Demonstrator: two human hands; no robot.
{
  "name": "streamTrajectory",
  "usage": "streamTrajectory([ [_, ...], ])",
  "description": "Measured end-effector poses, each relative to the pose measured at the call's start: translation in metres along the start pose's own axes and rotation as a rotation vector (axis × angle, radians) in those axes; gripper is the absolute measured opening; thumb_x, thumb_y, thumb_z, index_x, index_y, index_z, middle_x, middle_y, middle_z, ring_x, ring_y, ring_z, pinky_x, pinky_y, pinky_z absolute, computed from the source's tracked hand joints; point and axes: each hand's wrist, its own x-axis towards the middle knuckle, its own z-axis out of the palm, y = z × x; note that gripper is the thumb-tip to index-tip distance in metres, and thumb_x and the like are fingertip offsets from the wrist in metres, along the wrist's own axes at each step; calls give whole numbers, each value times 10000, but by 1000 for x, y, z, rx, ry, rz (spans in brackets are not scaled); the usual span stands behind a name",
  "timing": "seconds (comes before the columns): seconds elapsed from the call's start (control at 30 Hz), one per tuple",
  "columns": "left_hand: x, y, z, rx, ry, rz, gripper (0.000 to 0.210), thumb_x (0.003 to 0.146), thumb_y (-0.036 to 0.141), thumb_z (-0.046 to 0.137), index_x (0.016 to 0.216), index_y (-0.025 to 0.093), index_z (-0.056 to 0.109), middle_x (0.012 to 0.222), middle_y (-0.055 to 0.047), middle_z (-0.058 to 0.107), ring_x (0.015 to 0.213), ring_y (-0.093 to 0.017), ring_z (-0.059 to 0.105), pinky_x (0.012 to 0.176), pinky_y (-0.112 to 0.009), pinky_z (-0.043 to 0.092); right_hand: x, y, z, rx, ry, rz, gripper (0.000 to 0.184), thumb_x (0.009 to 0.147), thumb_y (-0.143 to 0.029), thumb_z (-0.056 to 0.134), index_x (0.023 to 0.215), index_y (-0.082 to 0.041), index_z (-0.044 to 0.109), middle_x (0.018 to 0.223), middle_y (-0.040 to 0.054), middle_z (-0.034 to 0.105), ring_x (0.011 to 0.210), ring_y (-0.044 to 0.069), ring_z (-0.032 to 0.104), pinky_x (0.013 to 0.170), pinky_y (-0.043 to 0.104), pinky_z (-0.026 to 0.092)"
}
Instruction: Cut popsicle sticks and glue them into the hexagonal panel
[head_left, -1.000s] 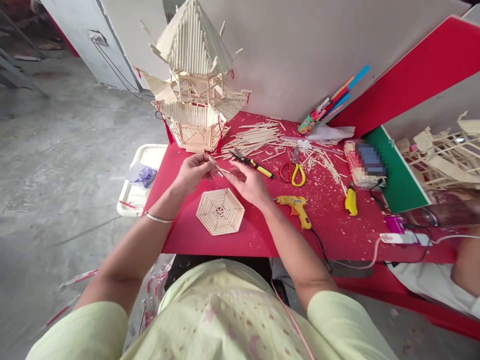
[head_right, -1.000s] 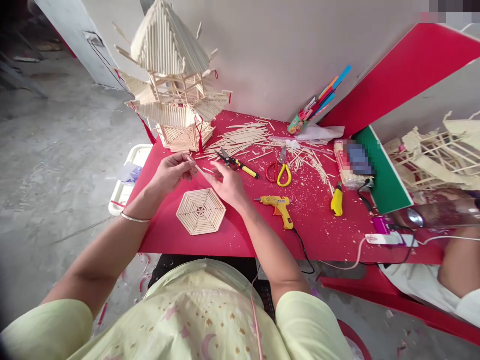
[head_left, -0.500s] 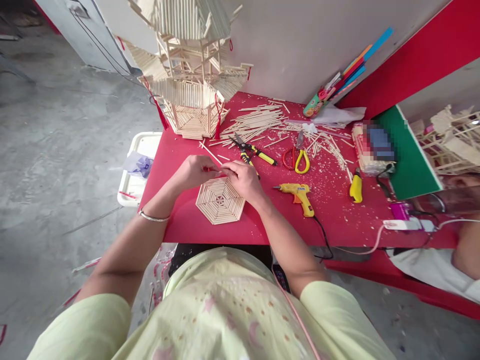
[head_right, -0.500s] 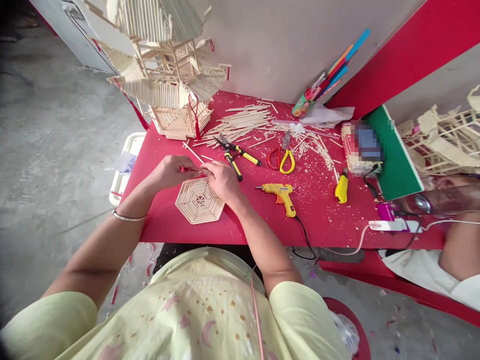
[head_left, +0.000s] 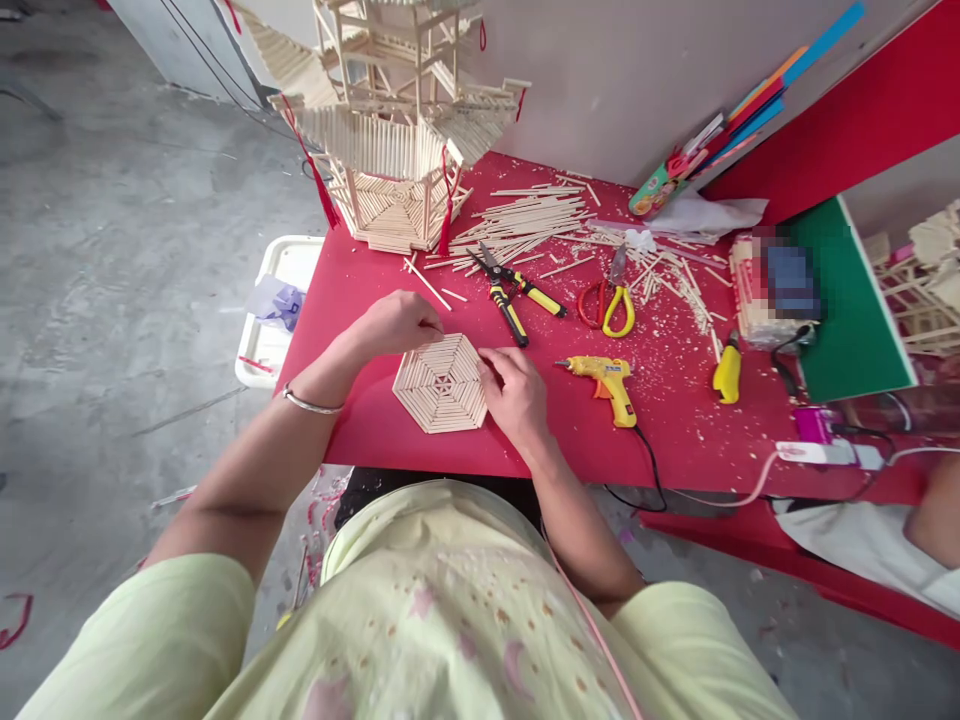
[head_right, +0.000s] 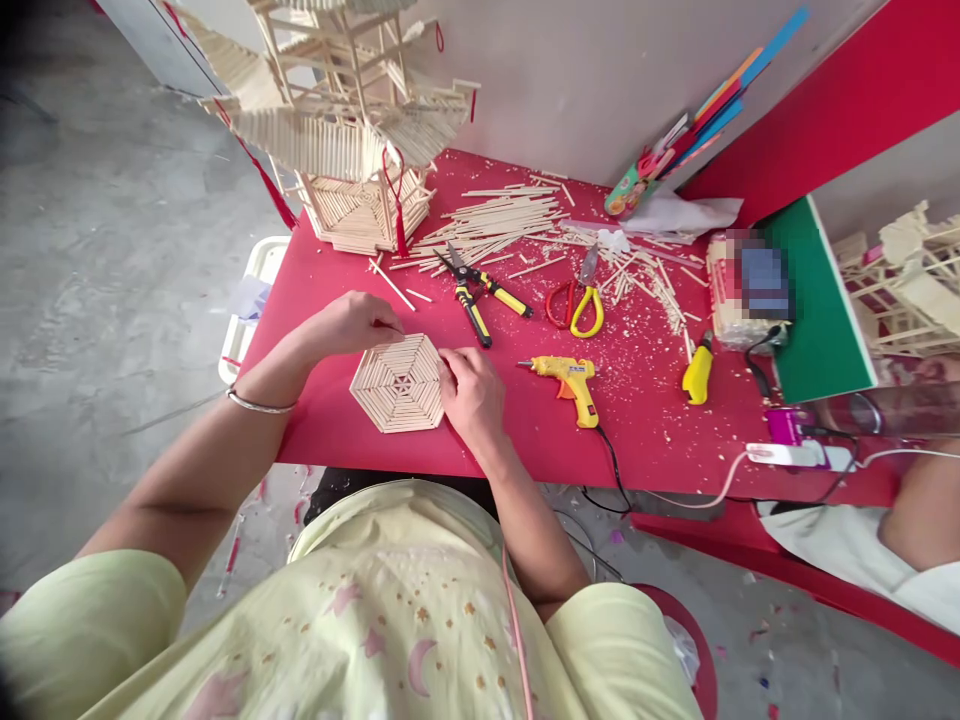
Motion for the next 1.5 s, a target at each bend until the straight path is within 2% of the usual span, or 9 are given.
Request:
streamTrajectory([
  [0.13,2,-3,-1,-31,-40,-25,115,673,118,723,671,192,812,662,-19,733,592,-158,606,590,-273,414,-1,0,7,-5,-14,25,366,1100,-389,449,1307,-269,726,1194,96,716,1144,255,673,1018,389,530],
  [0.33,8,-5,-6,-128,-130,-106,58,676,164,749,668,171,807,548,15,651,534,-122,567,542,-239,395,-1,2,9,-19,-7,27,382,1105,-390,442,1323,-261,728,1169,95,719,1115,248,674,974,363,521],
  [0.57,6,8,-14,-52,-202,-116,102,706,245,719,704,176,793,569,26,654,596,-126,610,565,-238,431,-2,4,14,-57,62,-8,326,1085,-349,511,1279,-255,756,1093,69,730,1025,213,689,903,329,521],
  [0.77,5,12,-14,-24,-202,-153,128,705,253,713,734,165,802,593,9,669,612,-139,620,569,-256,443,-2,4,15,-86,80,-25,304,1077,-321,534,1271,-256,758,1074,65,732,1011,203,687,870,315,515],
  [1.03,6,3,-11,-34,-206,-205,192,707,276,719,818,169,834,656,-13,719,639,-154,640,599,-259,493,-1,3,15,-95,74,-12,308,1082,-328,526,1276,-258,755,1091,65,735,1028,201,692,872,306,510],
  [1.5,5,-2,-9,-11,-210,-167,218,693,259,684,818,171,841,700,-38,748,650,-162,653,577,-240,485,-1,0,13,-130,82,-23,300,1068,-290,536,1266,-257,758,1064,62,738,1000,204,694,853,303,513],
])
